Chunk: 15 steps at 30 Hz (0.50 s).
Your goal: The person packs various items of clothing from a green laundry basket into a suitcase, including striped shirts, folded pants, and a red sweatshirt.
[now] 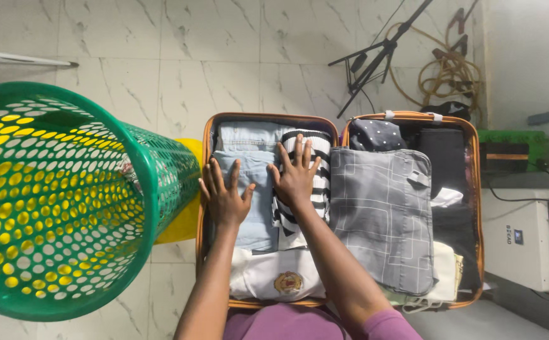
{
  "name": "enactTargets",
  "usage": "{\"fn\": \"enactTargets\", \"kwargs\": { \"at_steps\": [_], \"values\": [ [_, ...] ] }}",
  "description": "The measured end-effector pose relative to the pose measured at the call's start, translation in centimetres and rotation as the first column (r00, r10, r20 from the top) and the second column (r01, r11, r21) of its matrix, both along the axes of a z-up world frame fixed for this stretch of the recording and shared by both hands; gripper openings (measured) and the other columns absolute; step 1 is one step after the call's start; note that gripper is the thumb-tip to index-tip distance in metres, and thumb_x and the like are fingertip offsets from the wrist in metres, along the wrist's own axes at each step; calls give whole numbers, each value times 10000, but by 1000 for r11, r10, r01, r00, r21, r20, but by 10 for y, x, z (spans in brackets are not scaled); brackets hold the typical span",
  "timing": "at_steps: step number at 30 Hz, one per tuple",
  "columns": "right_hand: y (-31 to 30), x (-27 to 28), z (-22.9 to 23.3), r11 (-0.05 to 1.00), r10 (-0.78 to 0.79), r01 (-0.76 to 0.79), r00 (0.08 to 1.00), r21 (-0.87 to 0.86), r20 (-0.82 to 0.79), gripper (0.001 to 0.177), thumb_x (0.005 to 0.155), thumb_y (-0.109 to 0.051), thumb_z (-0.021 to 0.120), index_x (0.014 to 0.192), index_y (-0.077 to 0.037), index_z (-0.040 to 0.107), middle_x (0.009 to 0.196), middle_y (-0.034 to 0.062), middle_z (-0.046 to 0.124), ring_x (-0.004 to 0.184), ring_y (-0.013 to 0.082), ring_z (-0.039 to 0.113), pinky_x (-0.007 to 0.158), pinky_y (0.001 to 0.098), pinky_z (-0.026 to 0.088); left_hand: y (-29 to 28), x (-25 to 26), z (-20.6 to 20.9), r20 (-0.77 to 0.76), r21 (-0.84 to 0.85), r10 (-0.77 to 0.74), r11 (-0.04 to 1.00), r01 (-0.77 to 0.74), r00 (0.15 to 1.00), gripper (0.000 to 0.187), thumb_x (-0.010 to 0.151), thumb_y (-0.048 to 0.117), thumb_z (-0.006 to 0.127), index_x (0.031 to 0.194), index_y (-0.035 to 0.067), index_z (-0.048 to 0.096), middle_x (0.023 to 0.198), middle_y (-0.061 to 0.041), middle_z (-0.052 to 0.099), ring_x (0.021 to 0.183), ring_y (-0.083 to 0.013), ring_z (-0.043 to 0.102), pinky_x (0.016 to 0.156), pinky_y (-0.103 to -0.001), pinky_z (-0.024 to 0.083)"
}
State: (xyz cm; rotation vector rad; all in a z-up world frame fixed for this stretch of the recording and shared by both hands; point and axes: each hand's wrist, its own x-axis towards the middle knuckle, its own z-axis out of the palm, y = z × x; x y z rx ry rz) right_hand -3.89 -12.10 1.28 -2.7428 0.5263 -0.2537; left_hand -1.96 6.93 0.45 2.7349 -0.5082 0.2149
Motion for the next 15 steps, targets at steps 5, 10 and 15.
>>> {"fn": "enactTargets", "kwargs": {
  "at_steps": [5,10,15],
  "values": [
    [3,-9,-21,999,-15,16,999,-32,47,556,978,-562,573,1425,-234,621,1726,171,154,1590,406,100,1194,716,148,0,-4,-13,20,-22,4,1000,-4,1000,770,961,619,540,1628,338,277,1680,-285,167,1557,-476,179,1229,-666,129],
    [-4,-5,-9,998,23,-25,999,62,41,586,909,-542,653,1400,-223,614,1673,212,187,1541,443,115,1162,708,142,-1,0,-16,25,2,1,1000,-1,1000,755,982,629,520,1636,345,270,1692,-275,164,1570,-460,180,1241,-643,130],
    [-41,-51,22,956,-111,60,980,286,165,681,941,-432,706,1523,-158,483,1638,232,326,1530,452,243,1256,576,233,-2,-1,-11,9,-15,0,1000,1,1000,746,992,623,505,1640,347,259,1690,-274,150,1569,-462,176,1243,-648,125]
  ]
}}
